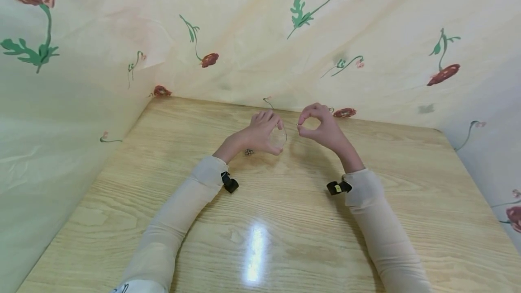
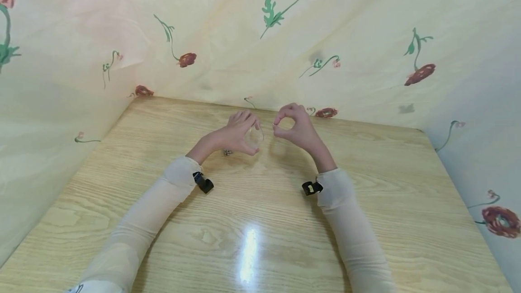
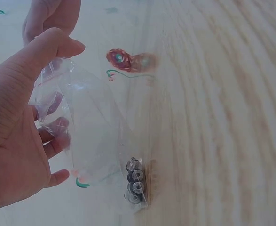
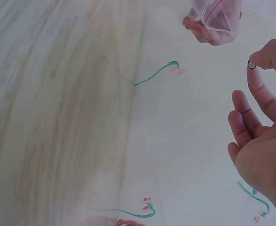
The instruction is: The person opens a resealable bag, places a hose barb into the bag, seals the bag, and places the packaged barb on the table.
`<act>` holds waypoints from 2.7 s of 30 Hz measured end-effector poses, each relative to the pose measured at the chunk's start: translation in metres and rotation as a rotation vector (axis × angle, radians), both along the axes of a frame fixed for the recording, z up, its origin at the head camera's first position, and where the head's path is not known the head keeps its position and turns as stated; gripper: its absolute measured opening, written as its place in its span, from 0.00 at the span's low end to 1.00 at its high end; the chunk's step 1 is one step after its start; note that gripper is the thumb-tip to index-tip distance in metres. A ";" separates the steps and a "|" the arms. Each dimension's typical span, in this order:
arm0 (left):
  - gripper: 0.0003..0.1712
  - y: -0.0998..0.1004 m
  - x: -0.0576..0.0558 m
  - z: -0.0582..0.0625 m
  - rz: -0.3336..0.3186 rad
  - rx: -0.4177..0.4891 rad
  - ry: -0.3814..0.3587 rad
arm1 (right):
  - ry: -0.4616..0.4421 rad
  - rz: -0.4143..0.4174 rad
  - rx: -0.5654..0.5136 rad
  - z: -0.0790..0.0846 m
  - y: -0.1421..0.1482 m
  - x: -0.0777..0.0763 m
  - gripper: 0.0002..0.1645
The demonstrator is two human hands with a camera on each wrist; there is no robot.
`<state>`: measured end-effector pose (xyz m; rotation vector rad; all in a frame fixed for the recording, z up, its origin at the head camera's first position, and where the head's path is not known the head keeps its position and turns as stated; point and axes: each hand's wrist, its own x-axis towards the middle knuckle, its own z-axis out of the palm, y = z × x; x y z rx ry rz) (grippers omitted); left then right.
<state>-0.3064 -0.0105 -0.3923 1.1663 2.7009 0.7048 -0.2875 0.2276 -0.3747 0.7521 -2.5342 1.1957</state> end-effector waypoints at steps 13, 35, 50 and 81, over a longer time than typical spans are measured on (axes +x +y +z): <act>0.34 0.000 -0.001 0.000 -0.017 0.009 0.021 | 0.031 0.027 -0.038 0.003 -0.012 0.010 0.06; 0.38 0.000 -0.002 0.000 -0.016 -0.001 0.038 | 0.195 0.097 -0.046 -0.006 -0.029 0.011 0.08; 0.39 -0.001 0.000 -0.005 -0.003 0.013 0.037 | 0.226 0.106 -0.001 -0.008 -0.035 0.016 0.06; 0.37 0.000 -0.004 -0.002 -0.027 0.019 0.012 | 0.260 0.123 0.075 -0.009 -0.037 0.014 0.06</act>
